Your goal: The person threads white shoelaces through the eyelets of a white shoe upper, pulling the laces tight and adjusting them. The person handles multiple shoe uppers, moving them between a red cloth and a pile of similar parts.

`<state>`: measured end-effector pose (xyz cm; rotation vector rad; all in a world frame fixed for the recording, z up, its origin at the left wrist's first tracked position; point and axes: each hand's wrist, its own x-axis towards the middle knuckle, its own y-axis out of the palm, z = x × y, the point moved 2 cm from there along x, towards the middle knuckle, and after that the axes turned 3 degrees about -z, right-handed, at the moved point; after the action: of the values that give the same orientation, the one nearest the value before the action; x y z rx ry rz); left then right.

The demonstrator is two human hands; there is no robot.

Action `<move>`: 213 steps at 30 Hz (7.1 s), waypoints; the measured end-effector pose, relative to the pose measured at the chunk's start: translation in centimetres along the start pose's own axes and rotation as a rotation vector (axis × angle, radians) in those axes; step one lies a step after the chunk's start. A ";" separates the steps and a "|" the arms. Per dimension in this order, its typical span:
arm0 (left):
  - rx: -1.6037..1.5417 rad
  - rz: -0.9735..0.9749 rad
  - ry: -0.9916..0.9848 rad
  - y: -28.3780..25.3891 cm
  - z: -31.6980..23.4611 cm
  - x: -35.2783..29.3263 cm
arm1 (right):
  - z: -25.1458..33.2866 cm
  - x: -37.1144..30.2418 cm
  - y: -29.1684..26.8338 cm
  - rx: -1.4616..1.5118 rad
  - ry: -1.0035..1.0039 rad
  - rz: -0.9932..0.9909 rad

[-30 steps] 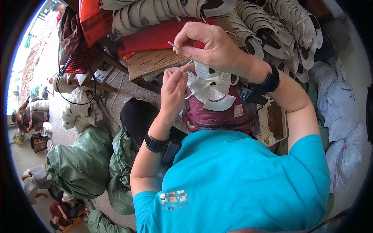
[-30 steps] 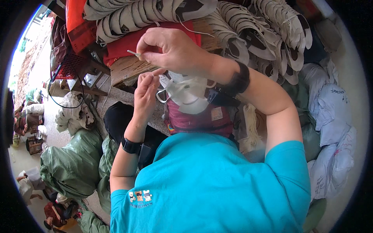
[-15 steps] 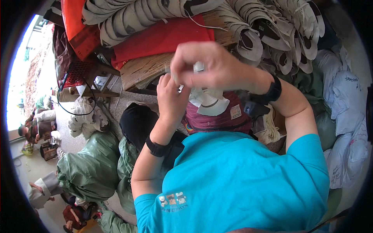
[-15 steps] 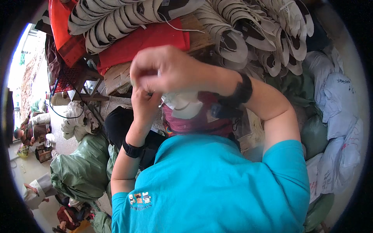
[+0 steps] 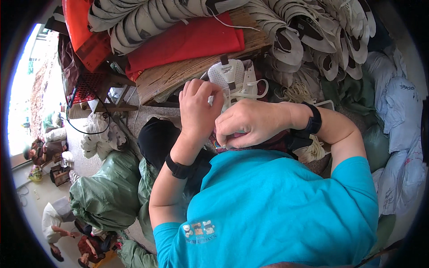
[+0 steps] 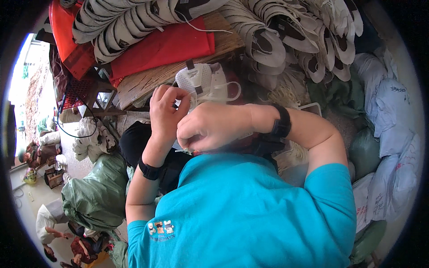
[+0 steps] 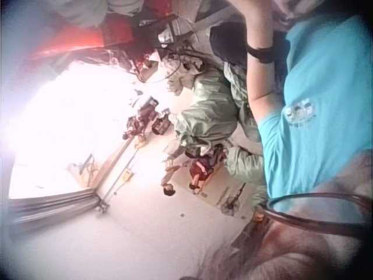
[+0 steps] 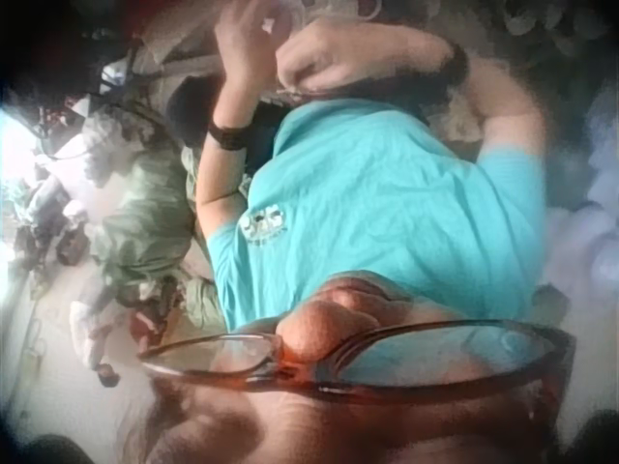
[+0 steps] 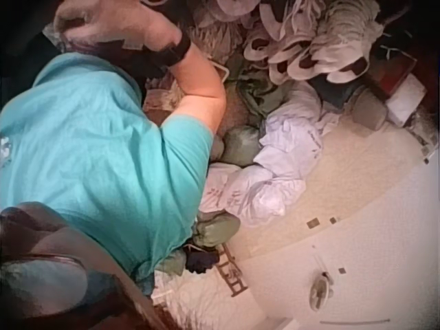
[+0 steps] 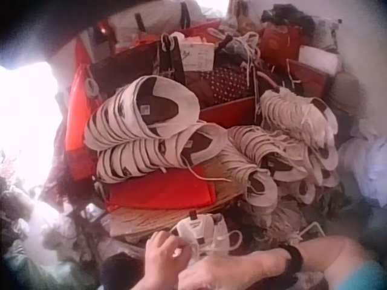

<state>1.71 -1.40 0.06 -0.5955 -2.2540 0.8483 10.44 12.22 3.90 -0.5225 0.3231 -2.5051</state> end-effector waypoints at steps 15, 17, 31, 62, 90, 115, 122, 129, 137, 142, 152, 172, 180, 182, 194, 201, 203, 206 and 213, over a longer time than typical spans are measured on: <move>0.151 0.092 0.181 0.9 -1.1 1.7 | 0.1 -1.4 -0.4 0.119 0.182 -0.056; 0.125 0.107 0.183 0.7 -1.1 1.8 | -0.7 -1.7 -2.7 -0.276 0.155 -0.350; 0.073 0.095 0.096 1.8 -0.8 1.8 | -5.7 -2.1 -4.0 -0.900 0.334 -0.367; 0.025 -0.103 0.000 2.4 0.3 0.5 | -7.0 -2.5 -4.4 -0.765 0.414 -0.447; 0.235 -0.283 -0.369 -11.1 12.1 -2.7 | -5.7 -16.3 -18.8 -1.492 0.562 -0.937; -0.694 -0.075 -0.318 0.0 3.5 -4.1 | -2.3 -0.4 -5.8 -0.250 0.753 -0.463; -0.981 0.142 -0.527 -0.2 2.8 -3.4 | -4.9 -2.3 -5.9 0.066 0.560 -0.547; -1.312 0.075 -0.807 1.3 2.4 -2.7 | -5.4 -2.9 -5.8 0.162 0.528 -0.653; -1.104 -0.057 -0.609 1.7 2.3 -3.6 | -4.6 -3.3 -5.9 0.247 0.592 -0.670; -1.165 -0.178 -0.498 2.1 2.6 -3.8 | -5.2 -3.3 -5.9 0.204 0.552 -0.658; -1.256 -0.009 -0.635 0.5 2.3 -3.3 | -4.5 -3.3 -6.1 0.306 0.618 -0.706; -0.337 -0.327 -0.294 1.3 4.3 -3.2 | -1.0 -7.4 -10.7 -0.395 0.497 -0.764; -0.096 -0.160 0.006 -0.4 3.0 -0.9 | -2.5 -3.6 -7.1 -0.802 0.305 -0.479; -0.074 -0.162 0.022 -0.7 2.7 -0.5 | -2.7 -2.3 -5.9 -0.799 0.419 -0.379; -0.212 0.017 -0.319 -4.0 3.8 -2.6 | -1.5 -2.7 -4.5 -1.406 0.037 -0.416; -0.288 0.296 -0.293 -2.5 4.4 -4.3 | -3.8 -4.6 -3.2 -0.819 0.373 -0.668; -0.376 0.296 -0.208 -1.9 4.0 -4.4 | -5.3 -5.3 -3.4 -0.238 0.547 -0.736; -0.592 0.319 -0.177 -1.2 2.6 -5.3 | -3.6 -4.2 -4.4 0.404 0.845 -0.622; -0.468 0.428 -0.111 -2.1 1.4 -5.0 | -4.6 -4.5 -5.3 0.817 0.991 -0.354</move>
<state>3.78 -6.41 -1.26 -1.3089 -2.4832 0.5481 9.38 19.63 0.23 1.0788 -0.4877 -2.7287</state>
